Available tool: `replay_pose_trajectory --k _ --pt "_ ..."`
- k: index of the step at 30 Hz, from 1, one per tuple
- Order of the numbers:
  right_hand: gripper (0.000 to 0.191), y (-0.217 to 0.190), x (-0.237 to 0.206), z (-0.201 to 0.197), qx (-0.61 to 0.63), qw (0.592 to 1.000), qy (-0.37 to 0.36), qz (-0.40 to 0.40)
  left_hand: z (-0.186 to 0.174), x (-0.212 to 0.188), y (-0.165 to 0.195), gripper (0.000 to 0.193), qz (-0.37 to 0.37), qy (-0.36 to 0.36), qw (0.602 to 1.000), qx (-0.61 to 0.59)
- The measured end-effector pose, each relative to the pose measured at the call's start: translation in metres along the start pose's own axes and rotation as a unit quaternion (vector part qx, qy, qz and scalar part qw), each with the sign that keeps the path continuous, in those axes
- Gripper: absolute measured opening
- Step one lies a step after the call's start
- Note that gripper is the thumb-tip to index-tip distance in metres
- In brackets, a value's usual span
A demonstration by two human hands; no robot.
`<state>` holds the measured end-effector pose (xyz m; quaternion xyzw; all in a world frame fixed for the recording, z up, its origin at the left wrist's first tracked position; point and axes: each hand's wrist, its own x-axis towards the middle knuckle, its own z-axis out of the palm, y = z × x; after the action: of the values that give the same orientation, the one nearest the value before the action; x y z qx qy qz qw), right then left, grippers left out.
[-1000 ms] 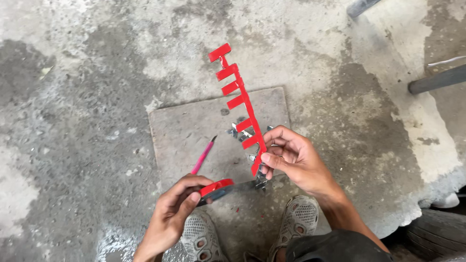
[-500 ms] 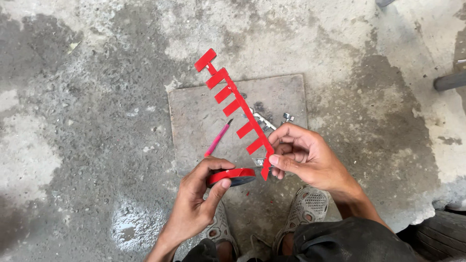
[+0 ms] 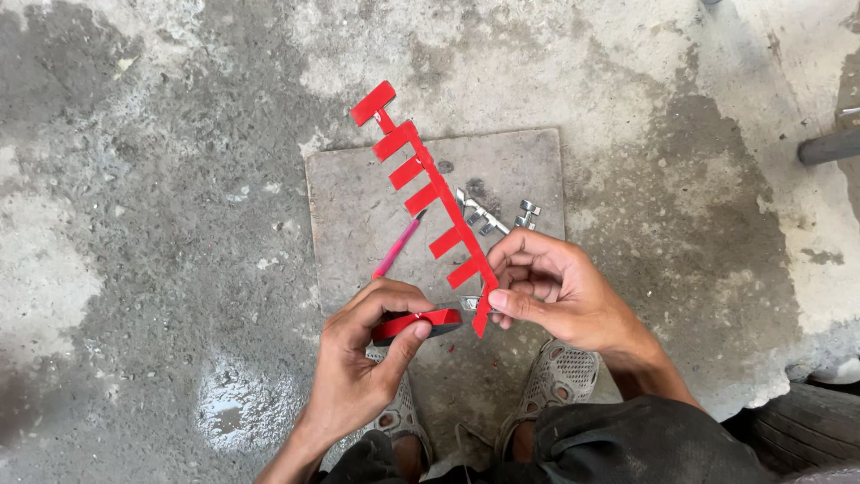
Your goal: The person uses a utility knife to trim and shape red and silver metallic letters on a concrete floor. They peel off backing from the red letters and arrange them into the word 'HITFIX', then continue trimming the silver letters.
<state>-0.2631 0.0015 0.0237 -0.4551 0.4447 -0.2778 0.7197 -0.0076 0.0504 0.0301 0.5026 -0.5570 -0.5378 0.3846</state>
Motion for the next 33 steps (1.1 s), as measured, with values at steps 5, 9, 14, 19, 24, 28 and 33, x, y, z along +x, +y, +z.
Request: replay_pose_trajectory --k 5,9,14,19,24,28,33 --pt "0.022 0.003 0.004 0.001 0.02 0.999 -0.022 -0.02 0.003 0.003 -0.007 0.012 -0.025 0.002 0.998 -0.049" --pt "0.029 0.003 0.012 0.004 0.071 0.995 -0.023 -0.063 0.007 0.005 -0.013 0.008 -0.088 0.018 0.991 -0.102" --pt "0.053 0.01 0.023 0.01 0.098 0.992 0.044 -0.061 0.011 0.006 -0.017 0.006 -0.089 0.036 0.975 -0.2" --pt "0.025 0.026 0.027 0.01 0.12 0.983 0.086 -0.107 0.015 0.009 -0.014 0.005 -0.098 0.062 0.964 -0.24" --pt "0.02 0.04 0.027 0.014 0.037 0.982 0.135 -0.129 0.023 0.016 -0.008 0.006 -0.101 0.081 0.958 -0.256" --pt "0.024 0.041 0.027 0.017 -0.032 0.983 0.141 -0.116 0.024 0.019 -0.007 0.006 -0.115 0.087 0.954 -0.264" --pt "0.019 0.039 0.03 0.024 -0.048 0.982 0.134 -0.126 0.025 0.02 -0.013 0.007 -0.123 0.097 0.951 -0.267"
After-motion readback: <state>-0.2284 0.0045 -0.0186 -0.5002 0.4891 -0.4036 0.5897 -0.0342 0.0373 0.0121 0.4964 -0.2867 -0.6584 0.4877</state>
